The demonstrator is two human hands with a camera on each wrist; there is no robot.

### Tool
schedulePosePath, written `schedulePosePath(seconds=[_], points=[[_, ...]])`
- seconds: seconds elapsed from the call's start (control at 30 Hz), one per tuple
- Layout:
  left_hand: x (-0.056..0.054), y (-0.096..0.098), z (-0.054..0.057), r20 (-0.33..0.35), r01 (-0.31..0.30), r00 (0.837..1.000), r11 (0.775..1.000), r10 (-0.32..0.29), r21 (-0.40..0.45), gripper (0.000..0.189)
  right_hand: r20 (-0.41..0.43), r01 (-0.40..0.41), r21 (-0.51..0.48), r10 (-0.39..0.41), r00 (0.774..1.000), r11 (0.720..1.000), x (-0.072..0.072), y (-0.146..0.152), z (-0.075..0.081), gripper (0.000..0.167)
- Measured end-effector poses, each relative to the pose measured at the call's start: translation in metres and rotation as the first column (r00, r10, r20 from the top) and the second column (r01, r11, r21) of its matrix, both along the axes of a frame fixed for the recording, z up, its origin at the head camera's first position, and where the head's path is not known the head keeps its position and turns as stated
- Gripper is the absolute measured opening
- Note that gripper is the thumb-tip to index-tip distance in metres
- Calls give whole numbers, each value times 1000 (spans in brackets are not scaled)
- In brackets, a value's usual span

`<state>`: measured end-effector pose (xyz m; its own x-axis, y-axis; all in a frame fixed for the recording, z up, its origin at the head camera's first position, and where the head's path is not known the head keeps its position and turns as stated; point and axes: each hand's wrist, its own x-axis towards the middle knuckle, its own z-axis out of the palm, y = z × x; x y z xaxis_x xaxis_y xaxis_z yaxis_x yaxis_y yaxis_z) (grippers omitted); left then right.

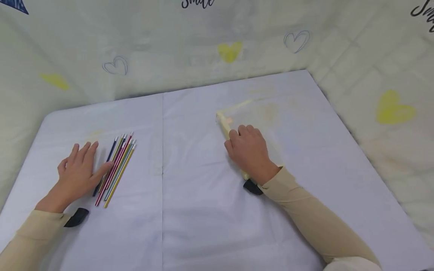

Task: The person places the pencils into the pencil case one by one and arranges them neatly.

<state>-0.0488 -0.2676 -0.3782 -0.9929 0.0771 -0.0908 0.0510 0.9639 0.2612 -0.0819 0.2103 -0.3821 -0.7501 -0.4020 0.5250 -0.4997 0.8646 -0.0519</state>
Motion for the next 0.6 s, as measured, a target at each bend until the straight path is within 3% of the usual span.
schedulePosePath(seconds=[0.13, 0.23, 0.4, 0.6], points=[[2, -6, 1, -41, -3, 999, 1000, 3, 0, 81, -32, -20, 3, 21, 999, 1000, 1, -10, 2, 44], [2, -10, 1, -52, 30, 998, 999, -29, 22, 74, -67, -22, 3, 22, 998, 1000, 0, -14, 4, 44], [-5, -15, 1, 3, 118, 993, 992, -118, 52, 66, -59, -15, 8, 16, 998, 1000, -2, -15, 4, 45], [-15, -21, 1, 85, 118, 989, 990, -124, 80, 54, -33, 0, 2, 0, 999, 1000, -5, -19, 2, 44]])
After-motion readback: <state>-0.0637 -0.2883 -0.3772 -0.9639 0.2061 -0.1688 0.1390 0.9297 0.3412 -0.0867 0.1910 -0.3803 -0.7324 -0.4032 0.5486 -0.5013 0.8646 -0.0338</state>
